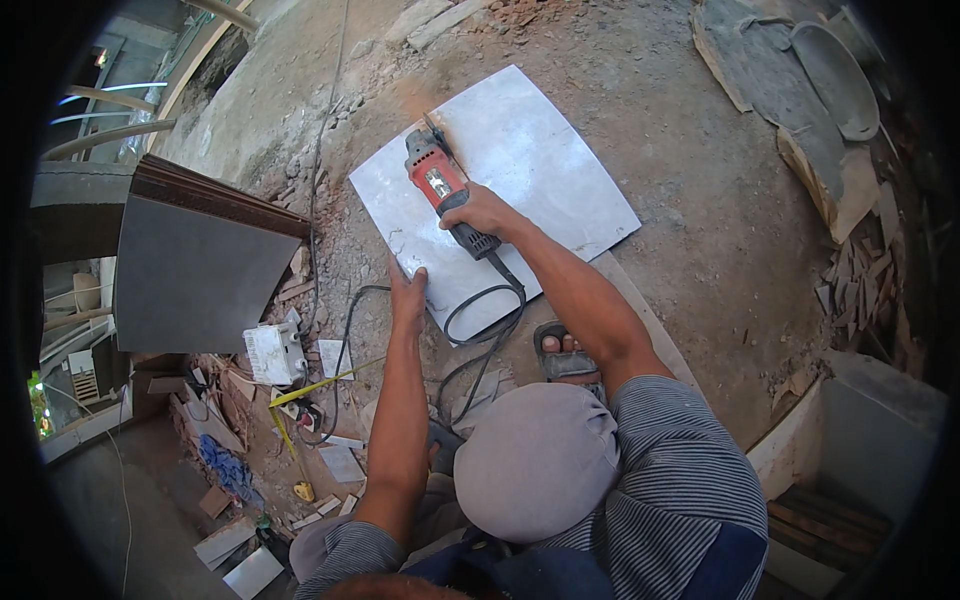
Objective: The person cuts several floor tiles using a hand-held angle grinder and measures them with a tape measure.
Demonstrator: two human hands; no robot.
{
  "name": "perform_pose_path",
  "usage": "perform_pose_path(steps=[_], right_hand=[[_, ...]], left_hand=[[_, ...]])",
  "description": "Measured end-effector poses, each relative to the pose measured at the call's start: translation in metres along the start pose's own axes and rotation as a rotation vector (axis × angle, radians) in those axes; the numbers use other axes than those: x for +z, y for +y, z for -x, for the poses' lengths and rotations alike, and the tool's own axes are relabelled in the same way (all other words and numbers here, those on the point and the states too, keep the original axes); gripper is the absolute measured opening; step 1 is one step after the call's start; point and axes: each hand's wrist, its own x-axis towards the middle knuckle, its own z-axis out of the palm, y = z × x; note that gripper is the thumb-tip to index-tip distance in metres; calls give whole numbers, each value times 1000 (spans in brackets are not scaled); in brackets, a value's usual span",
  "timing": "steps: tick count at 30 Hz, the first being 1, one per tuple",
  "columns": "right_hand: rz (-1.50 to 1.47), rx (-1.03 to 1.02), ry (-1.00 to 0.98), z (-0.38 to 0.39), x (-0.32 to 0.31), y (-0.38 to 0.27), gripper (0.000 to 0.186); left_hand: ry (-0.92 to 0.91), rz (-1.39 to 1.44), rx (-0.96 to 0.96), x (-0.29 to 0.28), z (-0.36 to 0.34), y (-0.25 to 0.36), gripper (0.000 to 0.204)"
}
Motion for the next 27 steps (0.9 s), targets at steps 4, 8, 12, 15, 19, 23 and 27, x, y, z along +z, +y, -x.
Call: perform_pose_path(steps=[4, 8, 12, 15, 19, 23, 27], right_hand=[[43, -9, 36, 13, 1, 11, 59], [71, -20, 53, 25, 1, 18, 61], [74, -5, 59, 26, 0, 16, 60], [50, 11, 51, 22, 1, 13, 59], [4, 30, -9, 19, -1, 11, 58], [24, 23, 0, 20, -1, 13, 58], [44, 12, 51, 26, 0, 17, 62]], left_hand=[[-13, 29, 8, -1, 0, -2, 71], [-12, 2, 7, -1, -1, -3, 71], [-21, 50, 17, 0, 1, 0, 71], [-18, 36, 5, 1, 3, 5, 73], [-13, 42, 3, 2, 6, 8, 75], [-1, 53, -12, 2, 5, 8, 75], [-11, 50, 18, 1, 4, 6, 74]])
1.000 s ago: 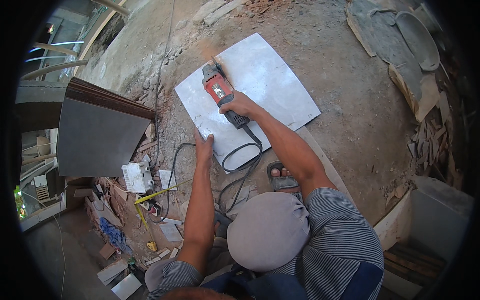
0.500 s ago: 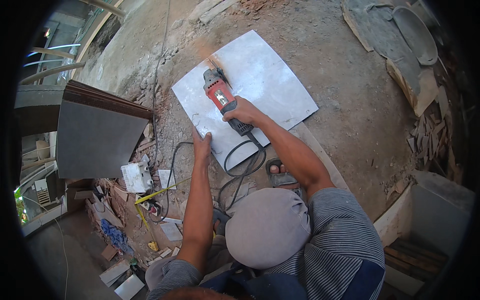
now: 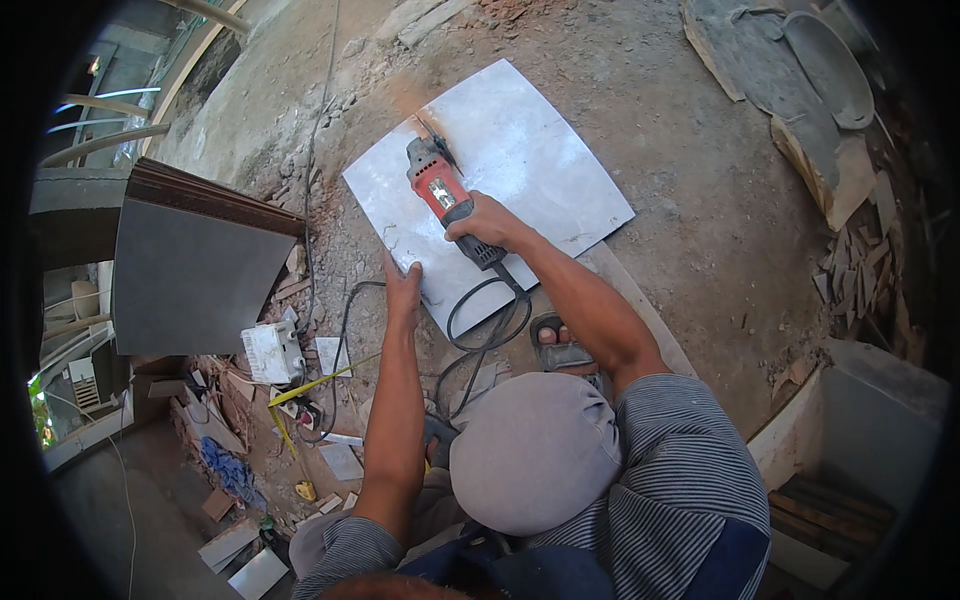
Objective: The person cuts several floor tiles using a hand-held angle grinder and measures them with a tape measure.
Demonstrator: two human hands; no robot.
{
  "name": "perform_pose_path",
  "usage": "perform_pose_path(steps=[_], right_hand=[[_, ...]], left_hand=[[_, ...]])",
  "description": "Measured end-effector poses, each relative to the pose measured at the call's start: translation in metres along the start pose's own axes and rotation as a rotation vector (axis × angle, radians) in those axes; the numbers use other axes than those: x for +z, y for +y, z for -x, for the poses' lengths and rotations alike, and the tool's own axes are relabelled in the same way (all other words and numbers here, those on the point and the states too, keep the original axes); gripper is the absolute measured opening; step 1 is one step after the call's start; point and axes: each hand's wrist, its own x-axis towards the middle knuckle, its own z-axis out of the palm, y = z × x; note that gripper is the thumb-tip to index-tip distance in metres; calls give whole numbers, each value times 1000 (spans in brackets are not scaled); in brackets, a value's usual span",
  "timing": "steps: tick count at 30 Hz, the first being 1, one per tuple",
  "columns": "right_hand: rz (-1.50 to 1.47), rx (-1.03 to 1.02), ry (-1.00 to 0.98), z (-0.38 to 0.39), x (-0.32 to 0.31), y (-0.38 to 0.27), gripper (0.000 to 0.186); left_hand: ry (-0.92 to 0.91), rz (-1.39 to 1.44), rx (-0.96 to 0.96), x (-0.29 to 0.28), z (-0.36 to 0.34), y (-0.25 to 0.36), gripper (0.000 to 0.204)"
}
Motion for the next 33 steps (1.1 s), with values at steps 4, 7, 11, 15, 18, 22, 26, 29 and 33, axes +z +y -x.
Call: perform_pose_path(steps=[4, 7, 11, 15, 18, 22, 26, 29, 33], right_hand=[[27, -2, 1, 11, 0, 6, 63], [45, -10, 5, 16, 0, 6, 63], [3, 9, -13, 14, 0, 2, 62], [1, 9, -10, 12, 0, 2, 63], [-16, 21, -3, 13, 0, 7, 63], [26, -13, 4, 21, 1, 13, 64], [8, -9, 0, 24, 1, 15, 64], [6, -6, -6, 22, 1, 12, 64], [-22, 27, -7, 24, 1, 11, 64]], left_hand=[[3, -51, -7, 0, -1, 1, 73], [-1, -34, -7, 0, 1, 1, 72], [32, -76, -21, 0, -2, -2, 73], [18, -43, 2, -2, -5, -8, 73], [23, -47, 7, -1, -4, -9, 73], [9, -40, 22, -1, -4, -7, 72], [18, -40, -6, -1, -3, -8, 72], [15, -41, 28, -1, -5, -9, 72], [22, -40, 6, -1, -4, -8, 72]])
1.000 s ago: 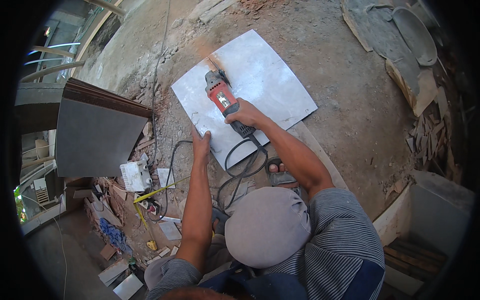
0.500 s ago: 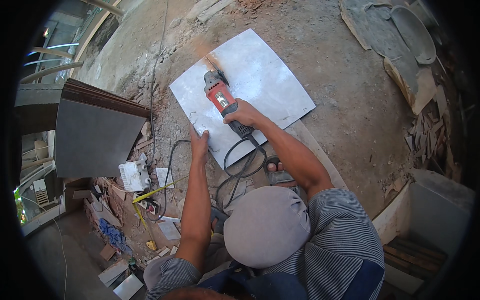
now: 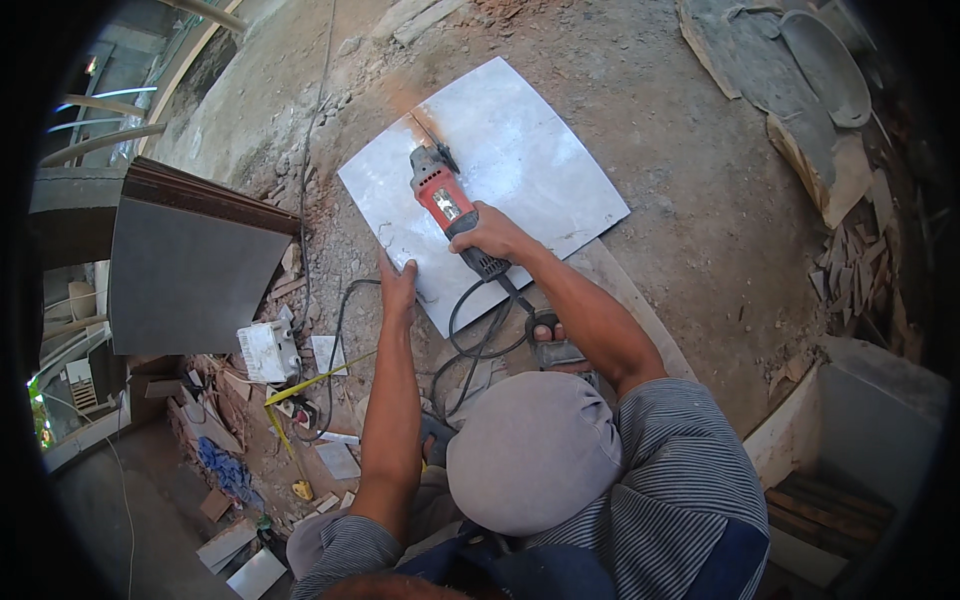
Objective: The person cuts several floor tiles using a hand-held angle grinder and measures them with a tape measure.
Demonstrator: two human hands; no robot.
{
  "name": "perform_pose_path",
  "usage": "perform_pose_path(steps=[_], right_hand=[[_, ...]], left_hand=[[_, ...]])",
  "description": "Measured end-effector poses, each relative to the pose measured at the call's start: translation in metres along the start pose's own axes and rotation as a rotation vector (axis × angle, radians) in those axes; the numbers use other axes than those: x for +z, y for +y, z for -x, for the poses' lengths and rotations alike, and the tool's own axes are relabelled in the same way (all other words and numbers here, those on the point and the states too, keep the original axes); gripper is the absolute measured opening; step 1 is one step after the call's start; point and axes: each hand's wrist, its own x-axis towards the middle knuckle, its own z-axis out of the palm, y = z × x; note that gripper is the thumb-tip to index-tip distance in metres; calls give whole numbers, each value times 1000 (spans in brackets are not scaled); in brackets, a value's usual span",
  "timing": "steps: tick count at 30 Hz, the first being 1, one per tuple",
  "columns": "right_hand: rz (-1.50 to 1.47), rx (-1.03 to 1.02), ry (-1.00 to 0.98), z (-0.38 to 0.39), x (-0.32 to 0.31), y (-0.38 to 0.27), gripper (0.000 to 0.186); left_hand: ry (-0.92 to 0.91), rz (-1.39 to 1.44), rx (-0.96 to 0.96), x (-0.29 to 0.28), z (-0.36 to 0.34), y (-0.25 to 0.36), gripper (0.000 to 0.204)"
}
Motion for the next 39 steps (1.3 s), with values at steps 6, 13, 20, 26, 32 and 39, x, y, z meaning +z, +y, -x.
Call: perform_pose_path(steps=[6, 13, 20, 26, 32, 39], right_hand=[[24, -7, -1, 11, 0, 1, 63], [14, 4, -11, 9, 0, 0, 64], [16, 9, -17, 7, 0, 2, 65], [17, -10, 2, 9, 1, 2, 60], [17, -6, -1, 10, 1, 1, 61], [23, 15, -9, 11, 1, 0, 62]], left_hand=[[-8, 3, -18, -1, 0, -1, 73], [-2, 14, 11, -1, -2, -6, 73], [-31, 32, -13, -2, -2, -4, 72], [-15, 45, -34, -2, 0, -1, 72], [-14, -23, -29, -2, 1, 2, 73], [-6, -11, -9, -2, -1, -2, 72]])
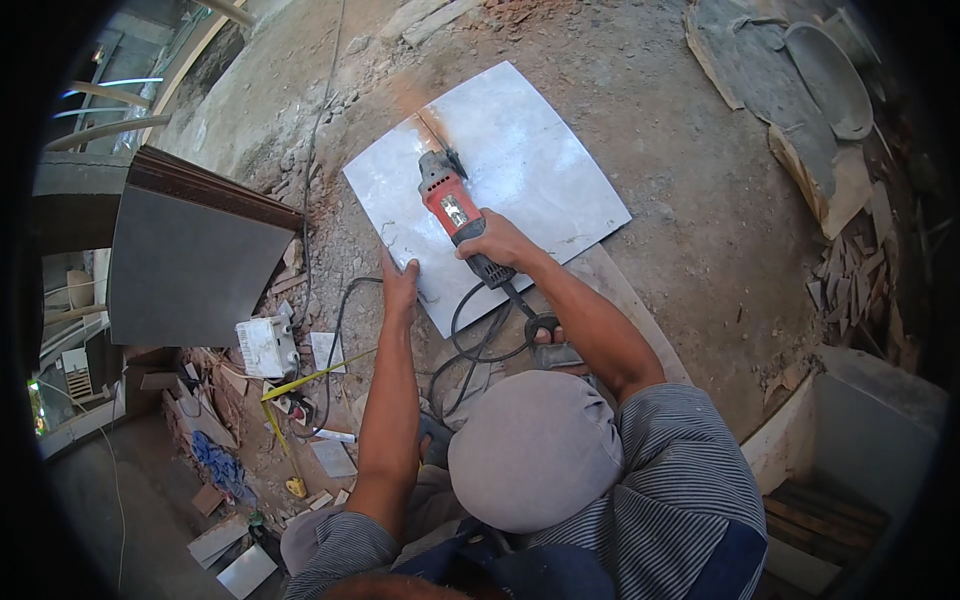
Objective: The person cuts several floor tiles using a hand-held angle grinder and measures them with a tape measure.
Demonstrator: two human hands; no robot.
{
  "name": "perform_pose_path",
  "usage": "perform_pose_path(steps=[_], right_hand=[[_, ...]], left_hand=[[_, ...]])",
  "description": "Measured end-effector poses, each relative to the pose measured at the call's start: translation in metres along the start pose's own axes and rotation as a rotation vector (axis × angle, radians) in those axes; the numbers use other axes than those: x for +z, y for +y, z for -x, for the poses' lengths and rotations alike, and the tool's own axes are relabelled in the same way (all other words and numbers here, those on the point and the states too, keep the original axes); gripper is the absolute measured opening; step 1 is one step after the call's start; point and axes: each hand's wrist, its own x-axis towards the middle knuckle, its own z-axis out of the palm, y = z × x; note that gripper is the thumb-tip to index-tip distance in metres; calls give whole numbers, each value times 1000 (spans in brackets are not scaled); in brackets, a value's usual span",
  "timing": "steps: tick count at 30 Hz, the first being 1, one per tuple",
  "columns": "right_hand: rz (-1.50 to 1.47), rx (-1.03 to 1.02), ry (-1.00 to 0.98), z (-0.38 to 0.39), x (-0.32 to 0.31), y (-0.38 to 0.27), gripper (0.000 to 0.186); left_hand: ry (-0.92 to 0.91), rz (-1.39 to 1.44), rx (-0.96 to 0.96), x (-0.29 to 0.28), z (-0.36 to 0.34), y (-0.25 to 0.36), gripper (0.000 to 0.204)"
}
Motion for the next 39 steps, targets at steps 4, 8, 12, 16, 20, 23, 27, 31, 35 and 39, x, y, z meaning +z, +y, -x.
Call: perform_pose_path(steps=[4, 8, 12, 16, 20, 23, 27, 31, 35, 39], right_hand=[[-14, 0, -11, 0, 1, 1, 62], [-14, -22, 8, -1, 1, 1, 60], [-14, 2, 24, 1, 1, -2, 59], [-5, -18, 3, 2, 2, -4, 58], [20, -80, 18, 0, 3, -8, 58], [3, -154, 21, 0, 1, -16, 58], [-198, -183, -8, 16, -12, -36, 58], [-319, -244, -2, 51, -49, -57, 53], [-395, -215, 109, 87, -93, -52, 51], [-446, -236, 235, 131, -129, -27, 48]], left_hand=[[-13, 11, -14, -1, -1, -2, 72], [12, -19, -4, 0, 0, -3, 72], [10, -31, -24, -1, 0, -2, 72], [21, -52, -24, 0, 0, -1, 73], [74, -83, -31, 2, 1, -2, 72], [74, -85, -25, 0, -1, -3, 74], [72, -57, -36, 1, 0, -3, 76], [81, -38, -52, -5, 6, 9, 75], [175, -392, -122, -21, -2, 34, 66], [255, -674, 68, -26, -47, 67, 52]])
